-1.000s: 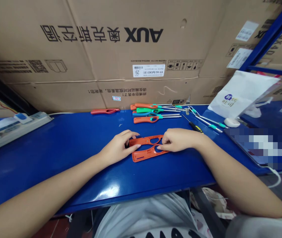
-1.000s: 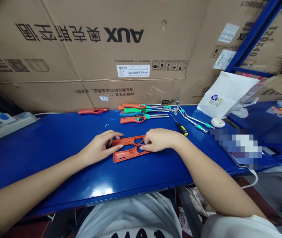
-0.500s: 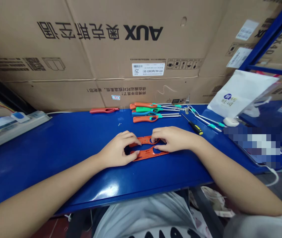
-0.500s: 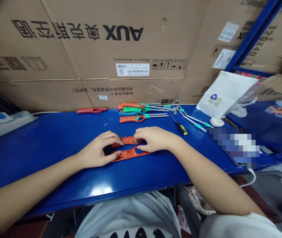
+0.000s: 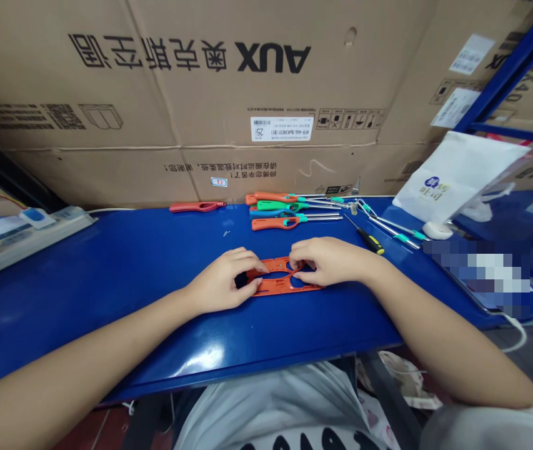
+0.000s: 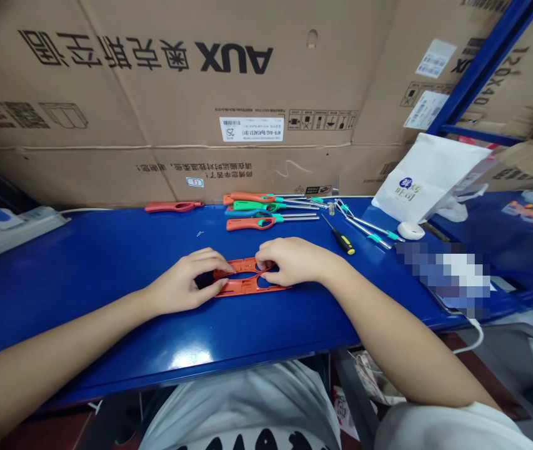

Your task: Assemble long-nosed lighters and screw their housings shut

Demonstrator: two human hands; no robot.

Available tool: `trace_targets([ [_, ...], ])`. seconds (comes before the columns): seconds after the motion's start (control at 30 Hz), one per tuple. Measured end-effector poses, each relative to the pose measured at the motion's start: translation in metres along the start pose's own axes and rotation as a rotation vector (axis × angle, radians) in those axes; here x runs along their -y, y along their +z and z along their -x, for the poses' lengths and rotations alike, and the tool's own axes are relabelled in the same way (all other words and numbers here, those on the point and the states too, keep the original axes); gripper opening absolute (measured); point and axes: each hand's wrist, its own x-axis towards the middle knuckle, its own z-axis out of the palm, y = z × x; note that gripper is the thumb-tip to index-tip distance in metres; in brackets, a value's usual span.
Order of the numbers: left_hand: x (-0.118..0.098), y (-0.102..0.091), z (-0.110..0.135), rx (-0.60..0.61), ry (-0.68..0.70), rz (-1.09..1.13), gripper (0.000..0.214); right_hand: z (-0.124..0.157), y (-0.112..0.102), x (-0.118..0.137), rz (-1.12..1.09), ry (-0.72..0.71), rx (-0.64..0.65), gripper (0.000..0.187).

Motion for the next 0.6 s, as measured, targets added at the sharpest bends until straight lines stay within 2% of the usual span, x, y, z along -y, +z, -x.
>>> trace_targets([
  [0.17,0.0001,-0.0002,-0.0003,0.004,0.0,0.008,0.019,0.0007,-0.0004,0.002,-0.027,0.002,-0.016,0.012],
  [0.6,-0.0002,-0.0004,0.0009,0.023,-0.022,-0.05,0.023,-0.0007,0.0006,0.0004,-0.026,-0.04,0.002,0.012],
])
